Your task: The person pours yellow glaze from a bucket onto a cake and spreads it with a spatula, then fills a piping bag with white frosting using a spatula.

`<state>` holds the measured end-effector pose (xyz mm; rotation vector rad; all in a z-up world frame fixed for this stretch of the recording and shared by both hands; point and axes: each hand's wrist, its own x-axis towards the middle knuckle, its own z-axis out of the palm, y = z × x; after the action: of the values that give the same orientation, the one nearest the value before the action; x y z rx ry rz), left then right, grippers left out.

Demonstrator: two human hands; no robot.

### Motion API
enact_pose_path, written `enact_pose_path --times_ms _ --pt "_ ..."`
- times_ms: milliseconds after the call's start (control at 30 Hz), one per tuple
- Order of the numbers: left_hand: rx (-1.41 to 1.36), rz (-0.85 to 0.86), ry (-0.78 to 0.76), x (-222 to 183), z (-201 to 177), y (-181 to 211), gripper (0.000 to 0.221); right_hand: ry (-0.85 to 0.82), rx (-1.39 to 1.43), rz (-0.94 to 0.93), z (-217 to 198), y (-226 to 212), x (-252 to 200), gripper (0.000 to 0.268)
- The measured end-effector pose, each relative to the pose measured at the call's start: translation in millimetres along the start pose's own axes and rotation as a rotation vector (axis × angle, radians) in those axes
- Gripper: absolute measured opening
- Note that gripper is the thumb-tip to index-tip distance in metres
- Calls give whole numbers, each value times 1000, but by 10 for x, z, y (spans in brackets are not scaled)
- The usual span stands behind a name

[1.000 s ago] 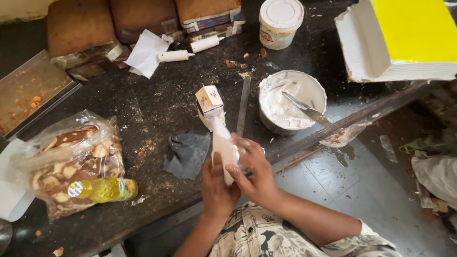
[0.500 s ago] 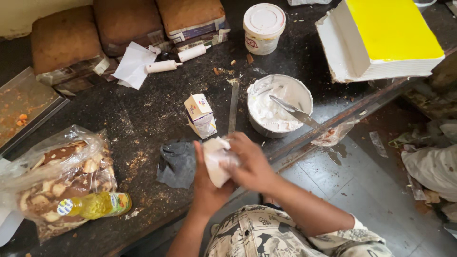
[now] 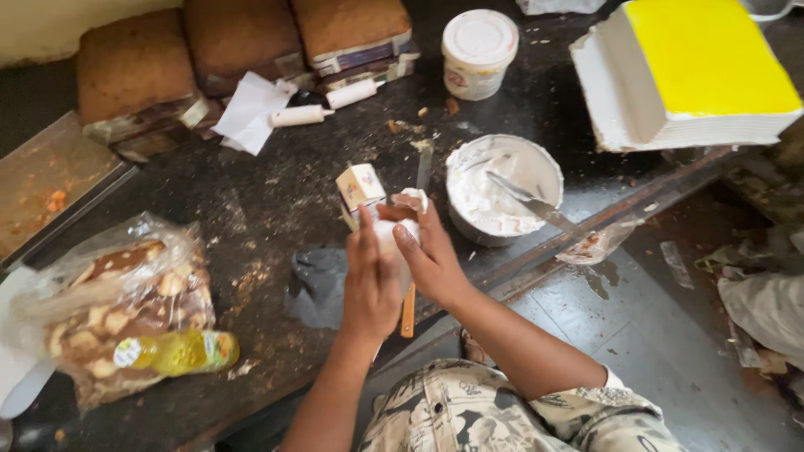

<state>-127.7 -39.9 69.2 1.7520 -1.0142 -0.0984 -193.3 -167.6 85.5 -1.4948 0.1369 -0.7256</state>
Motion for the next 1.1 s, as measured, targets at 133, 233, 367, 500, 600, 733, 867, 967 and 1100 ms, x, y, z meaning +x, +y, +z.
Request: enact_pose_path --times_ms 133,233,367,500,600,733,867,967,1100 --pt "-30 97 5 -31 40 34 81 89 86 -41 23 137 -9 37" --pt "-382 90 69 31 121 -35 85 62 141 8 -43 176 22 35" --pt "-552 -221 -5 33 119 -213 85 -41 270 152 -167 169 198 43" --pt "-595 -138 181 -10 -96 -419 72 207 -747 -52 -836 89 311 26" --pt "-696 -223 188 -135 -163 -507 72 351 -346 308 -1406 86 291 30" --pt "-781 -398 214 -139 -97 -518 75 237 -1034 -299 -1680 422 201 38" --pt "-806 -424 171 -182 -101 -597 76 509 -1407 -364 -1730 973 -335 83" --pt "-726 -344 212 -214 -138 -655 74 492 -1552 -133 -1665 1242 -672 96" --pt "-500 -214 196 -187 -199 -583 70 362 -1593 1 -1360 915 -988 99"
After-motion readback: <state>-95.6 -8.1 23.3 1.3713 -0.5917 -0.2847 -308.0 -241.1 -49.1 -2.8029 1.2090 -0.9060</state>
